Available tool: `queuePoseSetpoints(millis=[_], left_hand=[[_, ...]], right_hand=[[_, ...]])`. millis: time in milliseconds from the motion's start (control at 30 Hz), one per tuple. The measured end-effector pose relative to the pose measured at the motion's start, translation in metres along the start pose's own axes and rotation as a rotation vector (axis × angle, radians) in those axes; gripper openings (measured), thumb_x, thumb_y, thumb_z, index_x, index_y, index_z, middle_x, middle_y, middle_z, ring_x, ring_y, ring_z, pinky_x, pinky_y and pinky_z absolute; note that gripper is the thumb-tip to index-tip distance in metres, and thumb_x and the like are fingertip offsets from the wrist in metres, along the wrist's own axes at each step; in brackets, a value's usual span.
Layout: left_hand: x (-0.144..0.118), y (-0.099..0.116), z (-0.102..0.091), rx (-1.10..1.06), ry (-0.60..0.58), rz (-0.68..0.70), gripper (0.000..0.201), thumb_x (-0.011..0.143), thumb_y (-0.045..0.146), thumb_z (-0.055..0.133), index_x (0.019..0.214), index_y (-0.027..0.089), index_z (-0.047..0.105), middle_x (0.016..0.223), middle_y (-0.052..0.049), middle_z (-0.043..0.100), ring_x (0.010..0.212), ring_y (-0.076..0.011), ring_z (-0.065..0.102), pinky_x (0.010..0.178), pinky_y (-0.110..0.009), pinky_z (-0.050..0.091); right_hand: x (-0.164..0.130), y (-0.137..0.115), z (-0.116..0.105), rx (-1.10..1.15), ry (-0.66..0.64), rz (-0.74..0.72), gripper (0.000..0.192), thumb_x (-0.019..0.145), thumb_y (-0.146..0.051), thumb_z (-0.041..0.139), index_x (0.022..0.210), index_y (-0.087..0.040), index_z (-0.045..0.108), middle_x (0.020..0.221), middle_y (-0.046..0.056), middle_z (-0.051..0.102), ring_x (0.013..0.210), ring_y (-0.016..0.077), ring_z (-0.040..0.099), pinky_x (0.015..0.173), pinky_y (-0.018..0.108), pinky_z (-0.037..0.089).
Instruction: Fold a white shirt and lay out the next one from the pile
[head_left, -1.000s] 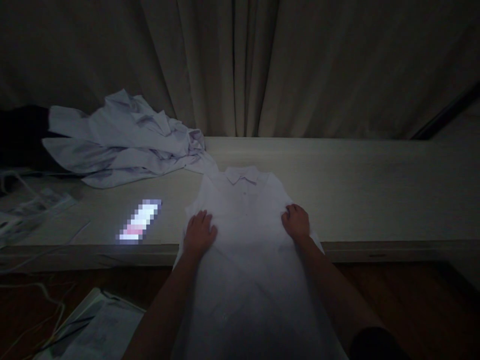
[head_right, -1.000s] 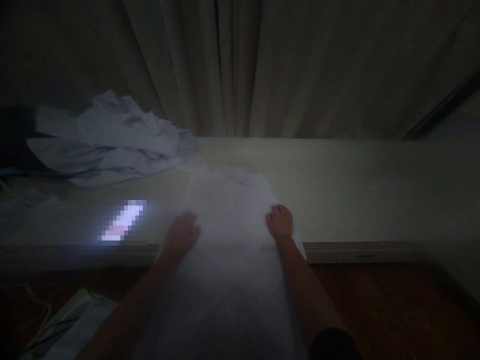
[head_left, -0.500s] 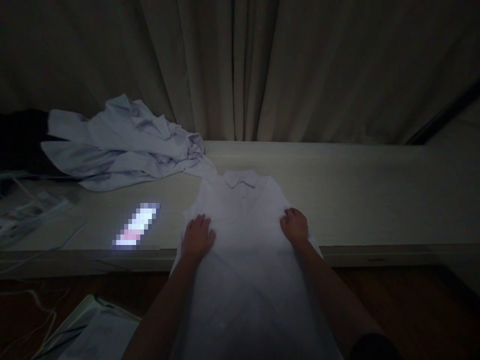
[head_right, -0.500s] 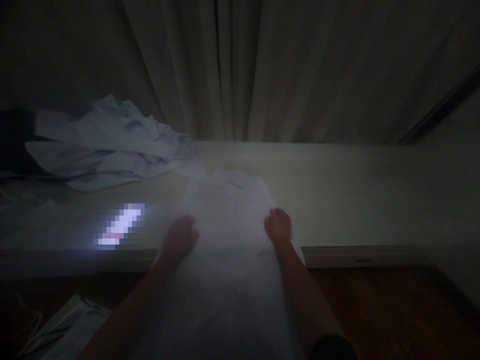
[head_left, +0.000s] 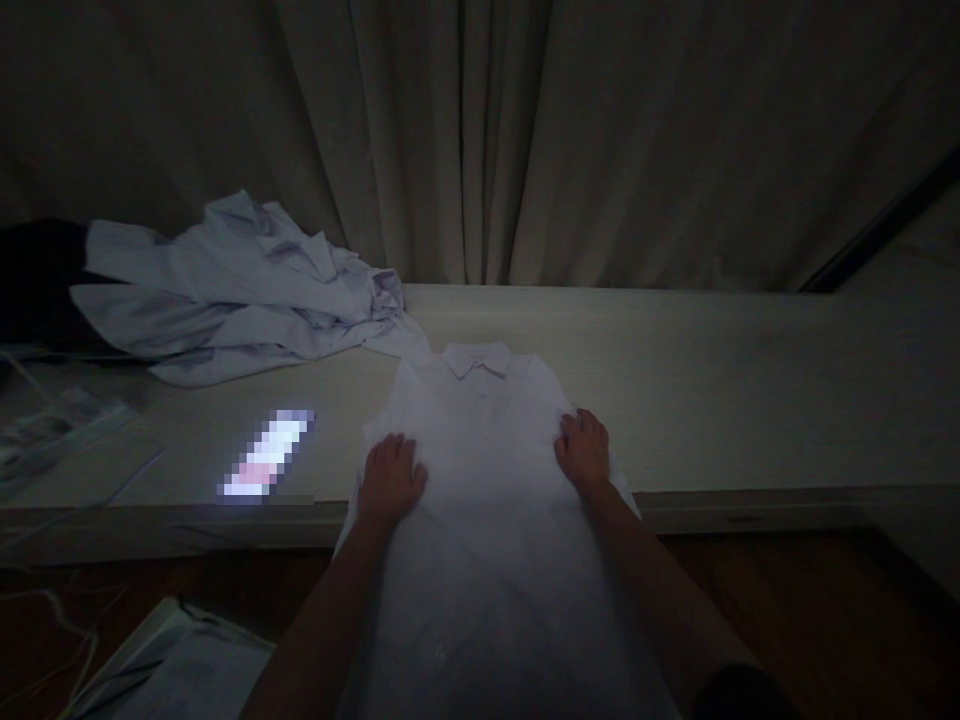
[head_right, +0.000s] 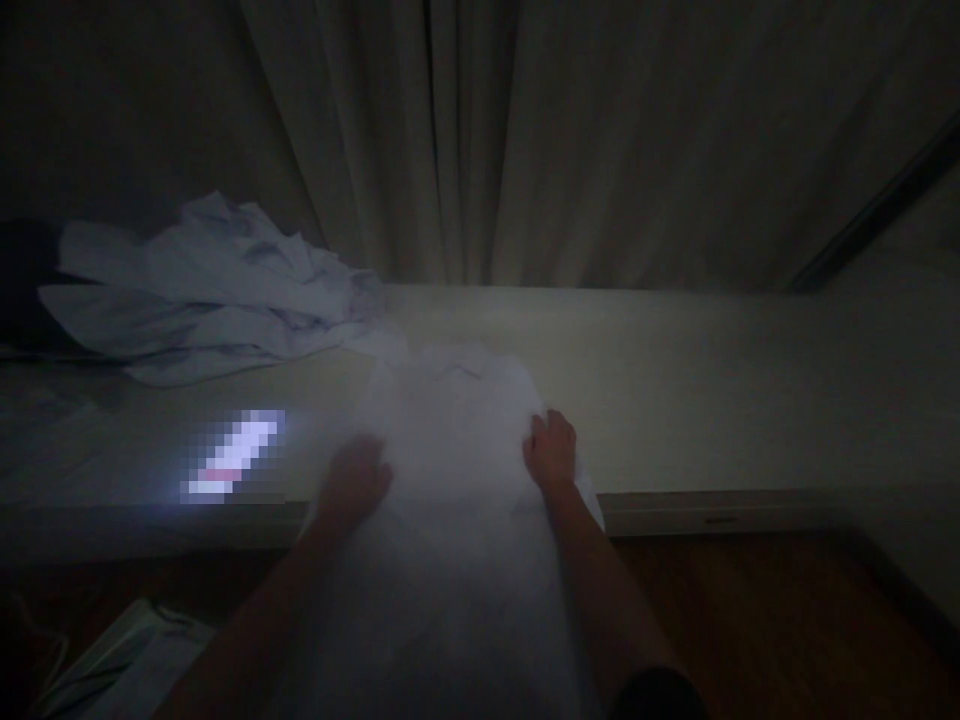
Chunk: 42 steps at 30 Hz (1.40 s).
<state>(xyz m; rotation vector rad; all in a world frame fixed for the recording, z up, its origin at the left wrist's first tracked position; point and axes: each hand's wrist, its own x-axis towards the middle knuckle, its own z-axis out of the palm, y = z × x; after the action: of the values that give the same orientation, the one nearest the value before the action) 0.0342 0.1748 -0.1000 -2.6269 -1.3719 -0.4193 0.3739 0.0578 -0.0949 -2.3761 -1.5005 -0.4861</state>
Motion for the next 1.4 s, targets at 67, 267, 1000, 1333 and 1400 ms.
queuePoseSetpoints(millis=[67, 267, 1000, 1333, 1400], left_hand=[[0.000, 0.000, -0.001, 0.000, 0.002, -0.003, 0.048, 0.086, 0.035, 0.039, 0.123, 0.008, 0.053, 0.132, -0.022, 0.051, 0.127, -0.0331, 0.043, 0.107, -0.047, 0.030], [0.000, 0.003, -0.003, 0.010, 0.002, -0.003, 0.045, 0.085, 0.034, 0.039, 0.121, 0.013, 0.055, 0.132, -0.020, 0.051, 0.126, -0.0339, 0.043, 0.105, -0.050, 0.031], [0.003, 0.002, -0.010, -0.032, -0.009, -0.050, 0.041, 0.085, 0.035, 0.040, 0.119, 0.015, 0.054, 0.127, -0.015, 0.055, 0.122, -0.0298, 0.045, 0.104, -0.046, 0.032], [0.005, -0.001, -0.010, -0.051, -0.031, -0.050, 0.041, 0.085, 0.034, 0.041, 0.118, 0.015, 0.055, 0.129, -0.016, 0.054, 0.124, -0.0293, 0.045, 0.105, -0.047, 0.032], [0.006, -0.001, -0.010, -0.056, -0.033, -0.050, 0.041, 0.084, 0.034, 0.041, 0.118, 0.015, 0.055, 0.129, -0.016, 0.055, 0.124, -0.0294, 0.045, 0.105, -0.048, 0.032]], right_hand=[[-0.001, 0.000, -0.002, 0.010, -0.015, -0.001, 0.042, 0.081, -0.025, 0.048, 0.121, -0.014, 0.051, 0.131, 0.017, 0.046, 0.122, 0.0275, 0.038, 0.101, 0.040, 0.028], [0.000, -0.001, -0.006, -0.001, -0.145, -0.020, 0.030, 0.084, -0.027, 0.044, 0.109, -0.017, 0.057, 0.103, 0.011, 0.059, 0.098, 0.0228, 0.050, 0.085, 0.034, 0.035], [0.018, -0.106, -0.003, 0.194, -0.230, -0.231, 0.025, 0.084, -0.025, 0.046, 0.103, -0.017, 0.061, 0.112, 0.011, 0.059, 0.108, 0.0213, 0.048, 0.094, 0.032, 0.033], [0.064, -0.124, 0.007, 0.190, -0.283, -0.143, 0.026, 0.090, -0.029, 0.040, 0.102, -0.019, 0.060, 0.104, 0.011, 0.061, 0.099, 0.0206, 0.052, 0.086, 0.031, 0.036], [0.077, -0.132, 0.015, 0.196, -0.299, -0.098, 0.025, 0.090, -0.031, 0.042, 0.101, -0.019, 0.060, 0.102, 0.010, 0.062, 0.098, 0.0199, 0.053, 0.084, 0.030, 0.037]])
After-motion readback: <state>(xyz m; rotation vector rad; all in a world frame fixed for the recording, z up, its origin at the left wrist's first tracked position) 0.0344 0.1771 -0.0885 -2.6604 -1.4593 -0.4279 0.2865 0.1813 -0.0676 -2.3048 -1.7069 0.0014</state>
